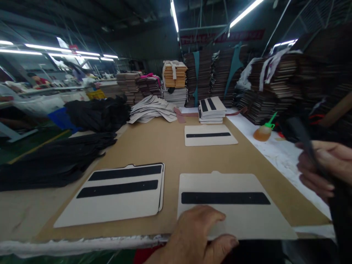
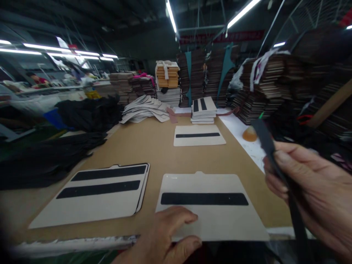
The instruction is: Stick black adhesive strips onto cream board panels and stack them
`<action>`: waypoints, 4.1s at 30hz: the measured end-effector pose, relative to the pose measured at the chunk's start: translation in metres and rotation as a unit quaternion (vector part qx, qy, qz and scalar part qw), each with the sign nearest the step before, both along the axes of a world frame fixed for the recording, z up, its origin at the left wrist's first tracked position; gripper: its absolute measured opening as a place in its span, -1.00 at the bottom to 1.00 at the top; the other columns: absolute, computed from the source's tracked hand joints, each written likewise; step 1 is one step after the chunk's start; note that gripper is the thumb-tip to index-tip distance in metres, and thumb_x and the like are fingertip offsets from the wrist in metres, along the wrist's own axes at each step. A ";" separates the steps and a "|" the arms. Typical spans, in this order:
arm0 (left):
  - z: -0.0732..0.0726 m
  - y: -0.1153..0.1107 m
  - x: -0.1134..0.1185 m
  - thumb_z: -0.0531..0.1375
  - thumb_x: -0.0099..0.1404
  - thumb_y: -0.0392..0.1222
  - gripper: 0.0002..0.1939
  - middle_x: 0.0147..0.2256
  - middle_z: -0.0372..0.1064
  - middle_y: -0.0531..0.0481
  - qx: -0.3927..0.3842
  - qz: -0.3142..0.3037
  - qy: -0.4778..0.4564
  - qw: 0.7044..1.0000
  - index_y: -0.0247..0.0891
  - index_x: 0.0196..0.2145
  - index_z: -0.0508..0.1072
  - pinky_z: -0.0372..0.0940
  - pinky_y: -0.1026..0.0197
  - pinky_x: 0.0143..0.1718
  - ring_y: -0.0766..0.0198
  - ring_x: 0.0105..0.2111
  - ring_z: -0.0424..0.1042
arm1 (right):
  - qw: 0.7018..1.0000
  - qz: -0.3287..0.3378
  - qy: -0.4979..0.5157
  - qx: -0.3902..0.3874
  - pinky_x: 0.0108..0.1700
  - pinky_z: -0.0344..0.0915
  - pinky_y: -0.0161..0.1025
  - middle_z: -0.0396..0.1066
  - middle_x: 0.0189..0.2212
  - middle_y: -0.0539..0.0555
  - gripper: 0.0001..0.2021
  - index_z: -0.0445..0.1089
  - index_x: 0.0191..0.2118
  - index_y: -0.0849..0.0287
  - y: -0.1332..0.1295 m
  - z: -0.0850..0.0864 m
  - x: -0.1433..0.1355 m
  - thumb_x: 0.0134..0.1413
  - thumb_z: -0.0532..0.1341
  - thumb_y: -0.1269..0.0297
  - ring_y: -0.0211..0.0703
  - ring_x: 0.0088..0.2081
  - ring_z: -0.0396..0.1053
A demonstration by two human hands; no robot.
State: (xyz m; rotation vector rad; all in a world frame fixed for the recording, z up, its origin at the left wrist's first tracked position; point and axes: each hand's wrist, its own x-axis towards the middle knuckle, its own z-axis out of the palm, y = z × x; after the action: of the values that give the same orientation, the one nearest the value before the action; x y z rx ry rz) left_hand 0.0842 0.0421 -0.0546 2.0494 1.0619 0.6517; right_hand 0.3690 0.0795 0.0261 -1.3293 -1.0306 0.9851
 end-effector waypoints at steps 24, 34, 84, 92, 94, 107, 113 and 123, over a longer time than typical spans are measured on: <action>-0.037 0.023 -0.009 0.08 0.36 -0.20 -0.71 -0.09 0.44 -0.15 0.257 0.097 0.152 0.949 -0.39 -0.05 0.43 0.42 -0.02 -0.06 0.05 -0.10 0.38 | 0.841 0.438 -0.234 -0.213 -0.61 0.01 -0.41 0.16 -0.58 -0.12 -0.75 0.39 -0.28 0.13 0.095 -0.068 -0.114 0.07 0.20 0.05 -0.35 -0.58 0.04; -0.047 0.021 -0.007 0.09 0.31 -0.20 -0.71 -0.20 0.44 -0.22 0.252 0.165 0.142 0.943 -0.46 -0.12 0.45 0.47 -0.07 -0.19 0.01 -0.21 0.39 | 0.837 0.444 -0.239 -0.213 -0.53 0.04 -0.38 0.24 -0.54 -0.09 -0.80 0.43 -0.30 0.13 0.104 -0.078 -0.124 0.14 0.20 0.11 -0.33 -0.53 0.11; -0.049 0.019 -0.004 0.13 0.26 0.05 -0.38 0.12 0.35 -0.40 0.272 0.236 0.237 0.902 -0.58 0.05 0.43 0.48 -0.09 -0.20 -0.13 -0.12 0.41 | 0.823 0.417 -0.351 -0.163 -0.47 0.10 -0.30 0.29 -0.54 -0.06 -0.78 0.43 -0.34 0.09 0.102 -0.085 -0.130 0.14 0.14 0.09 -0.25 -0.50 0.17; -0.042 0.020 -0.006 0.13 0.27 0.00 -0.42 0.10 0.37 -0.39 0.269 0.224 0.250 0.903 -0.60 0.04 0.44 0.49 -0.11 -0.18 -0.14 -0.10 0.40 | 0.814 0.414 -0.383 -0.141 -0.45 0.10 -0.28 0.30 -0.55 -0.07 -0.80 0.43 -0.33 0.09 0.101 -0.085 -0.132 0.17 0.13 0.14 -0.25 -0.50 0.17; -0.040 0.021 -0.007 0.13 0.27 0.00 -0.42 0.10 0.37 -0.40 0.262 0.218 0.256 0.905 -0.60 0.04 0.44 0.48 -0.12 -0.17 -0.14 -0.10 0.40 | 0.811 0.408 -0.399 -0.126 -0.43 0.11 -0.27 0.31 -0.54 -0.07 -0.80 0.42 -0.33 0.09 0.101 -0.083 -0.132 0.19 0.12 0.14 -0.25 -0.49 0.18; -0.047 0.025 -0.016 0.14 0.29 0.03 -0.43 0.12 0.36 -0.32 0.314 0.184 0.309 0.879 -0.53 0.05 0.44 0.47 -0.03 -0.19 -0.05 -0.11 0.38 | 0.880 0.307 -0.249 -0.264 -0.07 0.33 -0.22 0.45 -0.16 0.04 -0.51 0.36 0.01 0.06 0.066 -0.057 0.026 -0.02 0.38 0.00 -0.08 -0.12 0.39; -0.056 0.031 -0.022 0.19 0.24 0.06 -0.39 0.07 0.39 -0.39 0.365 0.162 0.306 0.864 -0.59 0.01 0.45 0.42 -0.04 -0.15 -0.04 -0.13 0.38 | 0.943 0.180 -0.141 -0.243 -0.39 0.28 -0.32 0.37 -0.42 -0.01 -0.56 0.43 -0.18 0.18 0.034 -0.075 0.037 -0.07 0.39 -0.05 -0.29 -0.45 0.27; -0.055 0.037 -0.023 0.24 0.23 -0.08 -0.50 0.00 0.45 -0.37 0.432 0.159 0.279 0.843 -0.58 -0.02 0.44 0.34 0.03 -0.22 0.00 -0.23 0.39 | 0.957 0.067 -0.133 -0.250 -0.58 0.03 -0.37 0.29 -0.50 -0.09 -0.61 0.29 -0.29 0.15 0.037 -0.086 0.019 -0.25 0.33 0.07 -0.37 -0.58 0.15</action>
State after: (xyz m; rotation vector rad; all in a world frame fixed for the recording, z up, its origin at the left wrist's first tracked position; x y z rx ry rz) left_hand 0.0612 0.0795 -0.1099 2.9963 1.6796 0.8171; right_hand 0.3883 0.1166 -0.0602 -1.8655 -1.1277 1.2471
